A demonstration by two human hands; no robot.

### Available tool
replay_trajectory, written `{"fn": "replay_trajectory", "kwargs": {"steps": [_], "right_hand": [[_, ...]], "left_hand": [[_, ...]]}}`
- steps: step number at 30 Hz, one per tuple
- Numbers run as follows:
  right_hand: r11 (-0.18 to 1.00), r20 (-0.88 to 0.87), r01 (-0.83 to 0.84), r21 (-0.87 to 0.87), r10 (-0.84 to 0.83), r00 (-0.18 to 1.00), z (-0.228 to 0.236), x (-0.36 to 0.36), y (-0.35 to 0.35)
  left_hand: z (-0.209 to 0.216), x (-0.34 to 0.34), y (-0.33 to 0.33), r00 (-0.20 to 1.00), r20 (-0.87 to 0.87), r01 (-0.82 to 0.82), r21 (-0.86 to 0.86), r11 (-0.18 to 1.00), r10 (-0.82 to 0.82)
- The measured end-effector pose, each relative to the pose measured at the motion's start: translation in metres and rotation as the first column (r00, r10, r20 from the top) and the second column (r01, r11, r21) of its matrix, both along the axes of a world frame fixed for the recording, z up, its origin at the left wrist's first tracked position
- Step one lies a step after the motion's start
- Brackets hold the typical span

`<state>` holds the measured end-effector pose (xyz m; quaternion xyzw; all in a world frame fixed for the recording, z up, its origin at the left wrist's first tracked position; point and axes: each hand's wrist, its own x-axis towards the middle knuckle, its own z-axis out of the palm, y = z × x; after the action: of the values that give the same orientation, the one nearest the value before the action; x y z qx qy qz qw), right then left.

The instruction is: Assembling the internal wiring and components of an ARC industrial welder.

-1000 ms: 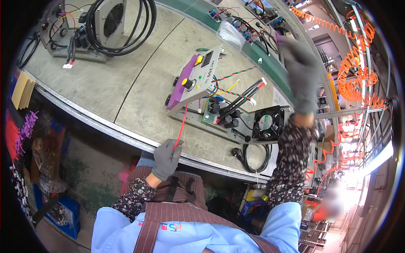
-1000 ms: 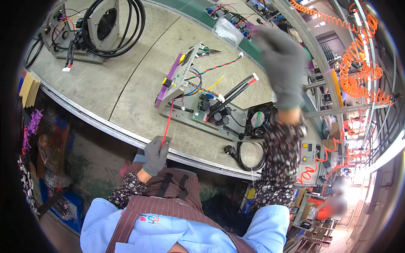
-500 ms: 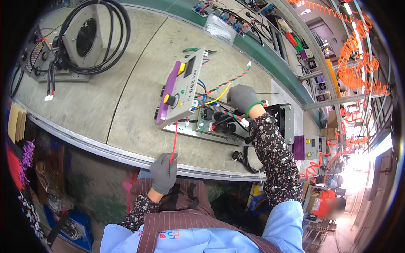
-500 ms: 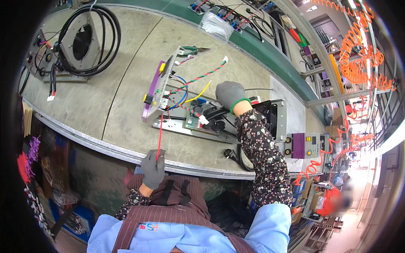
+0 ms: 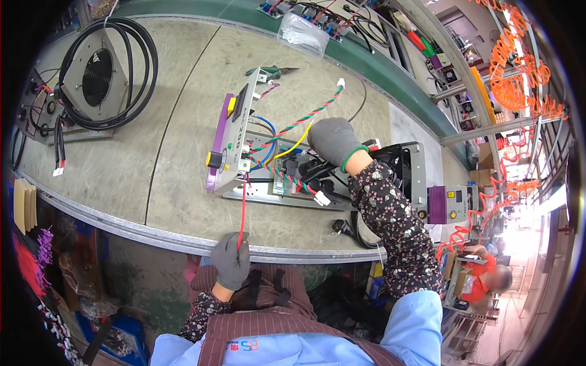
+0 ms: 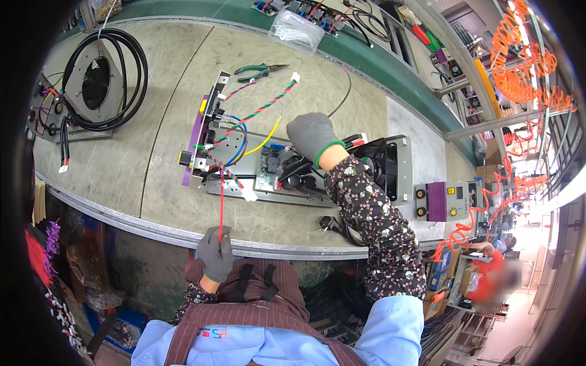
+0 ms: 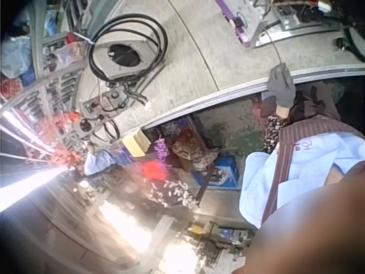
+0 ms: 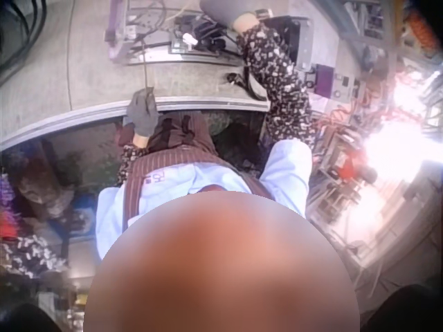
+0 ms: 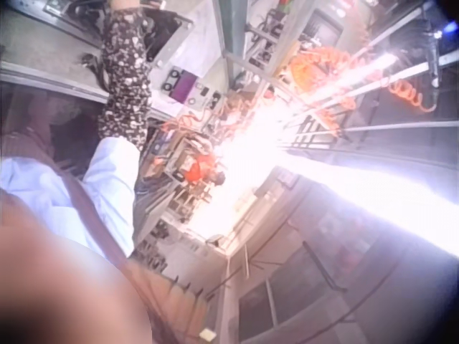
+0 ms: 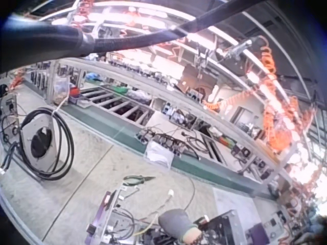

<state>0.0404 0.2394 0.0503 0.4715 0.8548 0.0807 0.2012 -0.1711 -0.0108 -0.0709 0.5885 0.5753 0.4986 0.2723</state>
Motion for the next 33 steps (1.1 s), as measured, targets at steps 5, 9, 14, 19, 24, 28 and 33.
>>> {"fn": "replay_trajectory", "kwargs": {"steps": [5, 9, 14, 19, 24, 28, 33], "right_hand": [[0.999, -0.025, 0.014, -0.039, -0.015, 1.000, 0.002, 0.000, 0.000], [0.995, 0.023, 0.006, -0.100, -0.004, 1.000, 0.002, -0.002, -0.002], [0.999, 0.039, 0.022, -0.040, -0.020, 0.999, 0.001, -0.007, -0.003], [0.982, -0.197, -0.078, 0.170, 0.112, 0.974, 0.014, -0.013, -0.030], [0.981, -0.835, 0.164, -0.105, -0.177, 0.521, 0.001, -0.037, -0.115], [0.730, -0.729, 0.003, -0.684, -0.682, -0.063, -0.006, -0.055, -0.154], [0.755, -0.767, 0.137, -0.641, -0.639, -0.067, 0.034, -0.055, -0.149]], "left_hand": [[0.001, 0.000, 0.000, 1.000, -0.025, 0.007, -0.009, 1.000, -0.007], [0.004, 0.001, 0.000, 0.999, -0.051, 0.008, -0.014, 1.000, -0.008], [0.009, 0.007, 0.002, 0.997, -0.074, 0.011, 0.015, 1.000, -0.010], [0.014, 0.003, -0.001, 0.999, -0.001, 0.034, 0.010, 0.999, -0.034], [0.019, 0.006, -0.010, 0.997, 0.071, 0.025, 0.014, 1.000, -0.026], [0.026, 0.031, -0.010, 0.992, 0.035, 0.116, 0.108, 0.987, -0.120], [0.029, 0.045, -0.006, 0.974, 0.091, 0.190, 0.161, 0.969, -0.206]]}}
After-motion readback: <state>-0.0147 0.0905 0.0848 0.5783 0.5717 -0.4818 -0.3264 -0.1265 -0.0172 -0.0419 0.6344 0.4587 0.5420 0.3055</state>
